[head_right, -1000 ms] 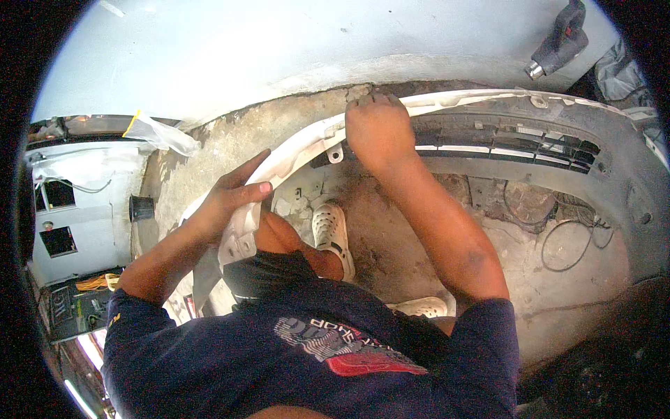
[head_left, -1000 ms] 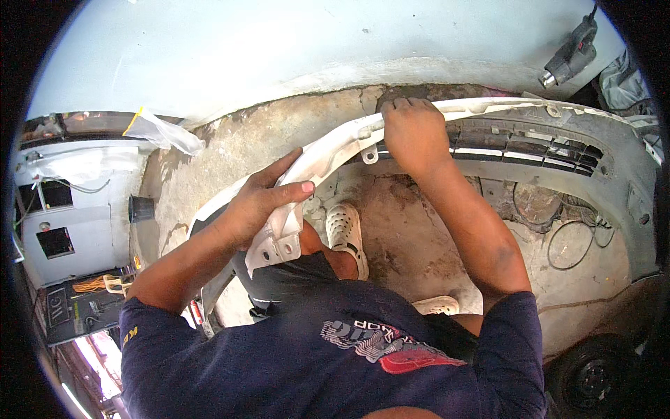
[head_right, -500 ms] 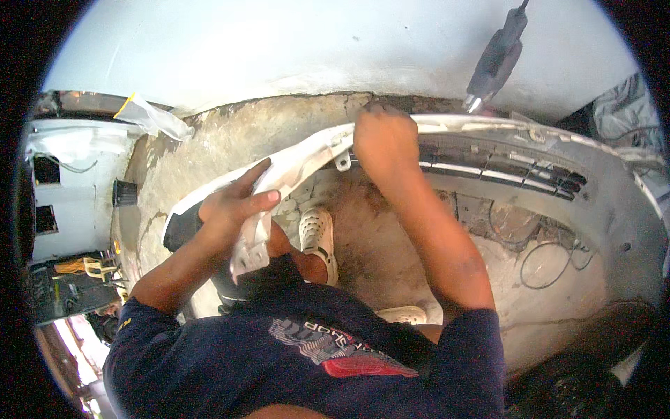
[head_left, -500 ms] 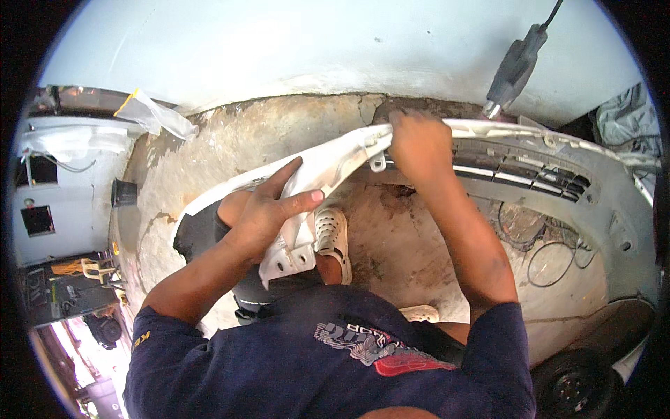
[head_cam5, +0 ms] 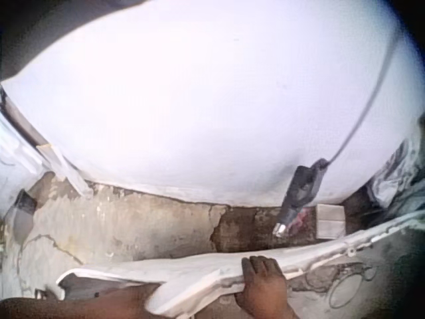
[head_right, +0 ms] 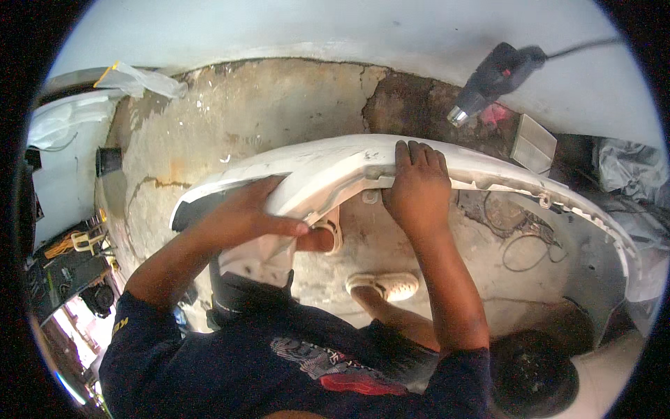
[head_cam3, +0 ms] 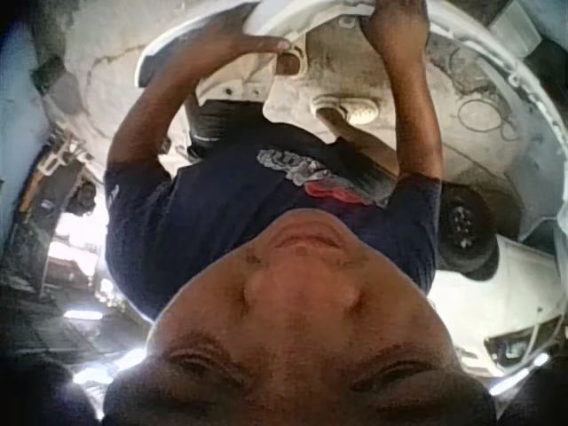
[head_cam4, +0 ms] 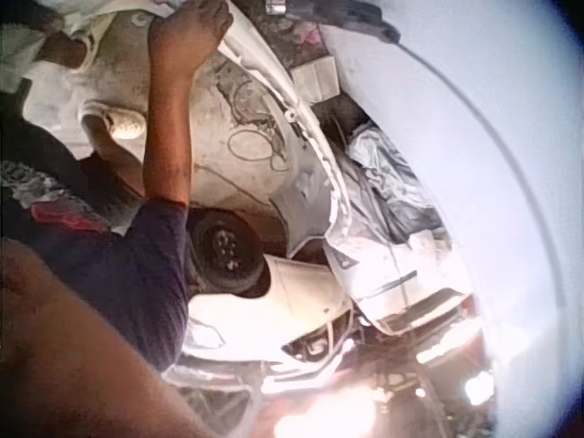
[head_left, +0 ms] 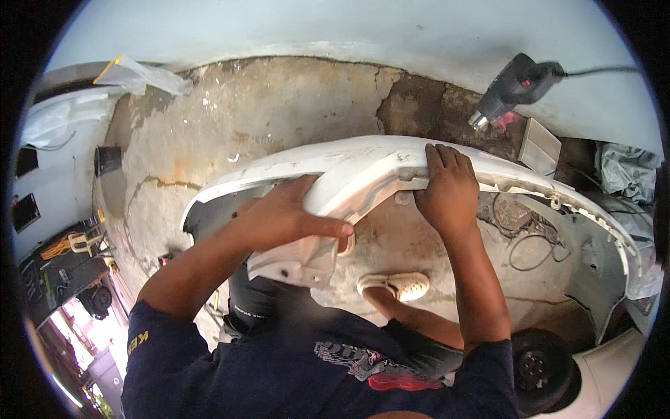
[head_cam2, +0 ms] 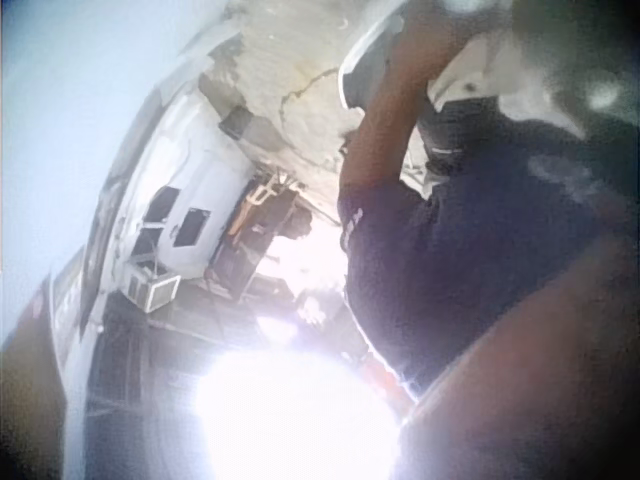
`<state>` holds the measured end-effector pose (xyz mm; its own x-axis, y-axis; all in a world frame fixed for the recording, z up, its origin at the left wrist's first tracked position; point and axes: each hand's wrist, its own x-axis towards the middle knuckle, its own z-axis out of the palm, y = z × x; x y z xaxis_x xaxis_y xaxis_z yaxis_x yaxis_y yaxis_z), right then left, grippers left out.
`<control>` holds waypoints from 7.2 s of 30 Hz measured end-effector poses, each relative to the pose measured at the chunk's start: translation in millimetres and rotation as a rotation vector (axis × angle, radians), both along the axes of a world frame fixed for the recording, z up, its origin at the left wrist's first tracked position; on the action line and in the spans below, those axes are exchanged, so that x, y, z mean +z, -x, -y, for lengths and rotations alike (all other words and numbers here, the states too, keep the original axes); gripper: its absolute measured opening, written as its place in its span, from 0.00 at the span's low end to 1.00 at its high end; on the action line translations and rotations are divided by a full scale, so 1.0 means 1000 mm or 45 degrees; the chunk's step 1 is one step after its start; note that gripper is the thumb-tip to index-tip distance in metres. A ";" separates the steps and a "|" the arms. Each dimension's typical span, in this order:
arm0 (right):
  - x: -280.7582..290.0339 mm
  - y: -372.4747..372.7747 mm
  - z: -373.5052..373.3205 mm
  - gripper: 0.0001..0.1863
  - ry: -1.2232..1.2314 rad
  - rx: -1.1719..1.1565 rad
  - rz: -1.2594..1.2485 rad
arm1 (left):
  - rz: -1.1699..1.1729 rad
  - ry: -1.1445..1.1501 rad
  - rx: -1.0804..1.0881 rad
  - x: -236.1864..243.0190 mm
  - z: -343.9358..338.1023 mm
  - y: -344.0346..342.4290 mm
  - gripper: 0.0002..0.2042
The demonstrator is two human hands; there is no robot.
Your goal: The person uses a heat gun to heat a white car bumper and a plastic trim piece. They reshape the plastic parts by hand after heating them.
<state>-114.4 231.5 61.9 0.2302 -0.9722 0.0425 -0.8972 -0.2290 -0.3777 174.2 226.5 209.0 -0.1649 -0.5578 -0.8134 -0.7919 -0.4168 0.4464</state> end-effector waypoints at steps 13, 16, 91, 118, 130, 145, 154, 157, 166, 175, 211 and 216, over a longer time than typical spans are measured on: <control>0.060 -0.047 0.065 0.69 -1.123 0.521 -0.673 | -0.143 -0.093 0.177 -0.026 -0.018 -0.037 0.60; 0.050 -0.058 0.093 0.78 -1.234 0.451 -0.604 | -0.096 -0.040 0.163 -0.018 -0.007 -0.036 0.59; 0.081 -0.180 0.066 0.42 -1.365 -1.464 2.398 | 0.045 -0.091 0.054 -0.100 0.082 -0.251 0.53; 0.067 -0.175 0.082 0.42 -1.415 -1.301 2.533 | 0.552 0.246 -0.168 -0.059 0.094 -0.222 0.46; 0.092 -0.112 0.120 0.46 -1.919 -1.162 1.445 | 0.493 0.472 -0.301 -0.080 0.116 -0.241 0.40; 0.041 0.169 0.300 0.32 -1.169 0.471 -1.351 | 0.617 0.231 -0.049 -0.047 0.018 -0.219 0.45; 0.057 0.070 0.300 0.14 -1.591 -0.068 -0.795 | 0.970 0.645 0.127 -0.065 -0.052 -0.176 0.42; 0.128 -0.004 0.302 0.22 -1.796 -0.254 -0.155 | 0.857 0.784 0.319 -0.051 -0.092 -0.158 0.39; 0.207 -0.137 0.269 0.21 -2.177 -0.045 0.476 | 0.175 -0.324 0.501 0.046 -0.320 0.003 0.58; 0.217 -0.197 0.243 0.17 -2.183 0.038 0.271 | -0.067 -0.637 0.857 0.105 -0.353 0.085 0.65; 0.235 -0.235 0.256 0.14 -1.496 0.238 0.166 | -0.479 -0.730 2.671 0.131 -0.411 0.490 0.30; 0.245 -0.245 0.245 0.16 -1.434 0.330 0.071 | -0.558 -0.701 2.784 0.113 -0.407 0.502 0.30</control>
